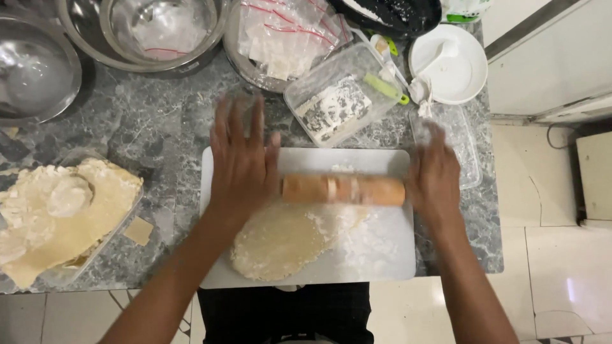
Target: Rolling out a piece of dough on a floured cutting board using a wooden rolling pin
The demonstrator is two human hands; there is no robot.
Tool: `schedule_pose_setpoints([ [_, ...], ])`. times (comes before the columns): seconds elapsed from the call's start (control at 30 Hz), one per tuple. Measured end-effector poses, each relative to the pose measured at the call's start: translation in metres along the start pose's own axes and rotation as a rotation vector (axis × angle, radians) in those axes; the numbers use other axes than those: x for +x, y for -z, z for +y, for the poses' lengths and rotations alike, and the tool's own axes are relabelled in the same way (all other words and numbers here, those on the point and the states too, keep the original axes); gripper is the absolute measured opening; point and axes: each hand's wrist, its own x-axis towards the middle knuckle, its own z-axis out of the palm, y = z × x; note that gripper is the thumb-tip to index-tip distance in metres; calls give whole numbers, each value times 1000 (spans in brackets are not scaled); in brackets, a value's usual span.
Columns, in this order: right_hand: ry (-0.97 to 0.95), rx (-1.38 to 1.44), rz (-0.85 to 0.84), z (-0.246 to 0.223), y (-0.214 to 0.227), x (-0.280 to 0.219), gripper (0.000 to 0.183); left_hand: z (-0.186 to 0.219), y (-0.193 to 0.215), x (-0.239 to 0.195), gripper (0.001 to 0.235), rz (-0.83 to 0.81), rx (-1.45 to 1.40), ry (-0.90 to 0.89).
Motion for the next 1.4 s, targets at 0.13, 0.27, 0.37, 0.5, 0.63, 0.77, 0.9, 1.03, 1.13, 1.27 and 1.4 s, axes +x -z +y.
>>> schedule_pose_setpoints([
  [0.13,-23,-67,72,-6,-15,41,39,-6,-15,9,51,99,94,-12],
  [0.27,27,-23,54,-7,1,5,49,6,11,-5,59,-21,-20,14],
  [0.37,13,15,14,-12,12,-8,52,-1,2,-15,61,-72,-47,6],
  [0.5,52,-63,82,-2,-14,35,48,-27,-43,7,59,232,534,-83],
  [0.63,37,-79,96,-20,0,22,46,-4,-4,0,57,76,80,-79],
  [0.77,-69,33,44,-24,14,-30,48,16,21,-28,59,-56,23,-44],
  [0.9,15,-42,31,-13,4,7,45,1,6,0,62,-144,-90,63],
  [1.03,-188,-29,-66,6,-12,38,41,-7,-8,10,57,-121,-60,126],
  [1.13,141,-46,64,-6,1,6,43,-3,4,-11,25,24,180,-333],
  [1.27,-79,20,-6,-16,11,-15,38,-1,7,-26,60,-123,-60,21],
  [1.4,-70,63,-21,5,-14,42,37,-16,-13,9,64,-215,-112,166],
])
